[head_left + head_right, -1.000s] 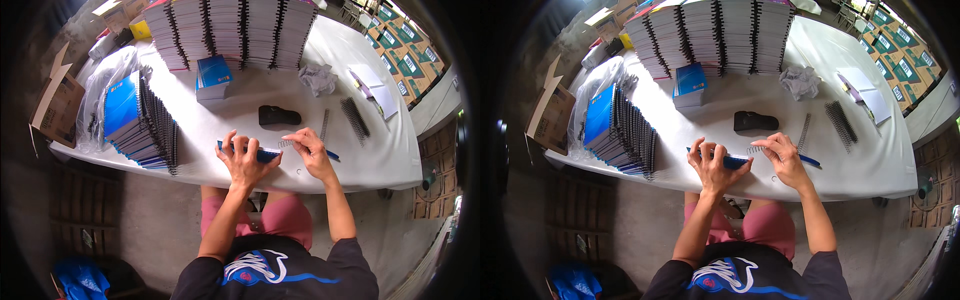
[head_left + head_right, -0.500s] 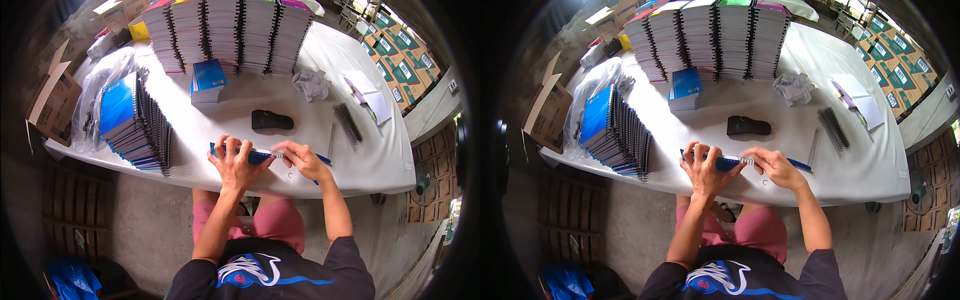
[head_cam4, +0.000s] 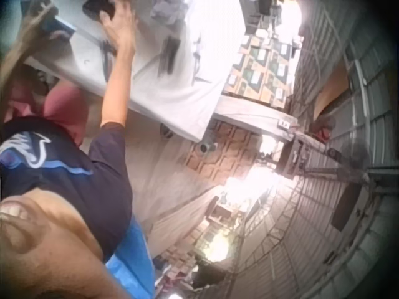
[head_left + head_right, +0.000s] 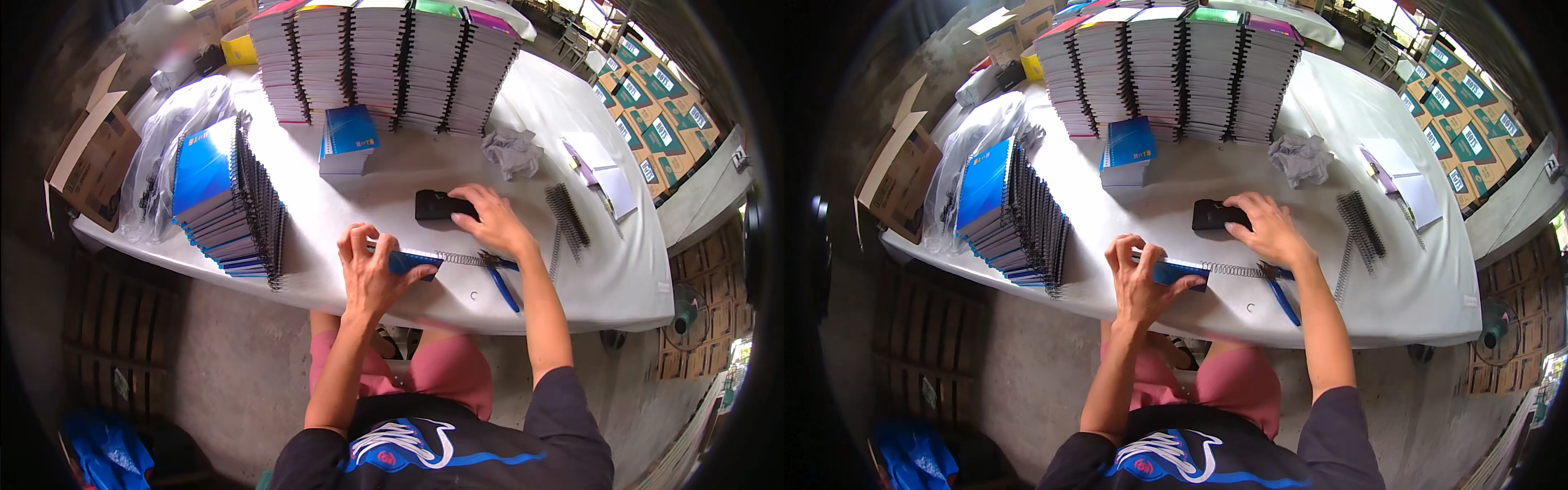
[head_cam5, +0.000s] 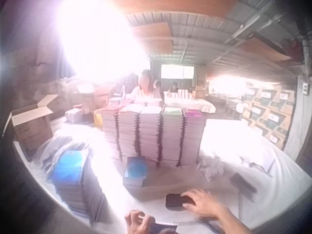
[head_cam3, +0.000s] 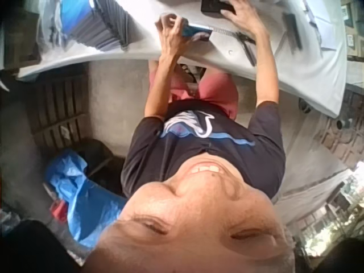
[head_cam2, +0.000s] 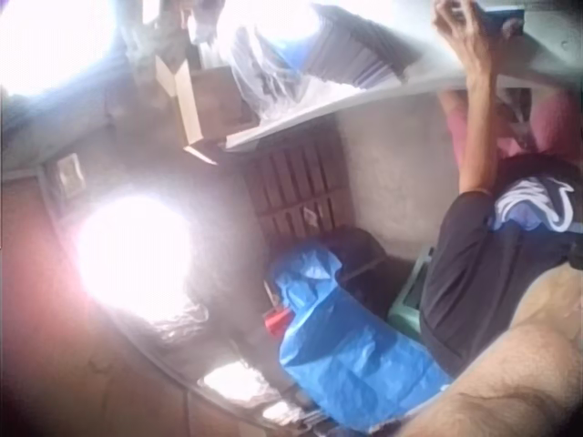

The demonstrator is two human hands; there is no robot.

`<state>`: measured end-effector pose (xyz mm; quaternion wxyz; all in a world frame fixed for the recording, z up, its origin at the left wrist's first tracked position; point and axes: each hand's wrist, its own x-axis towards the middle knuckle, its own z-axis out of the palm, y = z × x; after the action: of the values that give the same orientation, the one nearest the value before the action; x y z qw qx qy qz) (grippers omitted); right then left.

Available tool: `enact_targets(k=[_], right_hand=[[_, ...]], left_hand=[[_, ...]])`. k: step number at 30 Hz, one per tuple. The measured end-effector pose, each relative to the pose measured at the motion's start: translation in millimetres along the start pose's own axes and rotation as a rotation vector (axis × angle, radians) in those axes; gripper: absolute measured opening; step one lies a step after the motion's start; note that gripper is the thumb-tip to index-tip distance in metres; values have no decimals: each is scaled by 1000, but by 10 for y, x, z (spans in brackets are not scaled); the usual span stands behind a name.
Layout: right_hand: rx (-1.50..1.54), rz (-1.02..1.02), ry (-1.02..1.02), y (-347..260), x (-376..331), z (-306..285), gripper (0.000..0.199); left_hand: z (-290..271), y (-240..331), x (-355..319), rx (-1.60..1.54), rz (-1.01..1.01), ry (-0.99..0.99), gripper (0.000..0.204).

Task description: The person inserts spiral coils into the pre-punched holes of small notebooks and trims the excess wire using a pair of pliers.

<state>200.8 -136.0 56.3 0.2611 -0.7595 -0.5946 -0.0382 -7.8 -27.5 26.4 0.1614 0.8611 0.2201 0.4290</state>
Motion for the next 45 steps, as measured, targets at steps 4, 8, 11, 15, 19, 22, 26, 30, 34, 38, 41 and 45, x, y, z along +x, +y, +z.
enact_targets(k=[4, 8, 11, 15, 19, 22, 26, 30, 34, 38, 41, 45], right_hand=[[47, 106, -89, 304, 31, 205, 39], [1304, 168, -125, -125, -55, -29, 33], [1300, 18, -380, -331, -211, 46, 36], [1313, 126, -247, -290, -279, 100, 36], [887, 86, -272, -331, -145, 10, 35], [1136, 160, -193, -375, -169, -21, 51], [862, 178, -396, -300, -115, -40, 51], [1366, -24, -321, -497, -110, -125, 48], [783, 225, -266, -363, -46, -51, 48], [1001, 53, -340, -524, -17, -43, 50], [897, 272, -241, -512, 72, -66, 49], [1120, 17, -216, -577, 85, -47, 42]], left_hand=[[-35, 35, 11, -64, -10, -37, 64], [-77, -6, -12, -82, -21, -37, 62], [-53, -65, -23, -118, 1, -61, 61], [-51, -13, 29, -114, -17, -37, 59], [-33, -22, 44, -140, -24, -39, 59], [-35, -66, 23, -139, -39, -58, 60], [-12, -108, 38, -191, -43, -83, 56], [-11, -179, 20, -356, -124, -55, 60], [69, -277, 10, -368, -89, 52, 80], [152, -442, -34, -474, -213, -1, 89], [183, -422, -57, -521, -206, 33, 97], [181, -393, -54, -573, -309, -28, 99]])
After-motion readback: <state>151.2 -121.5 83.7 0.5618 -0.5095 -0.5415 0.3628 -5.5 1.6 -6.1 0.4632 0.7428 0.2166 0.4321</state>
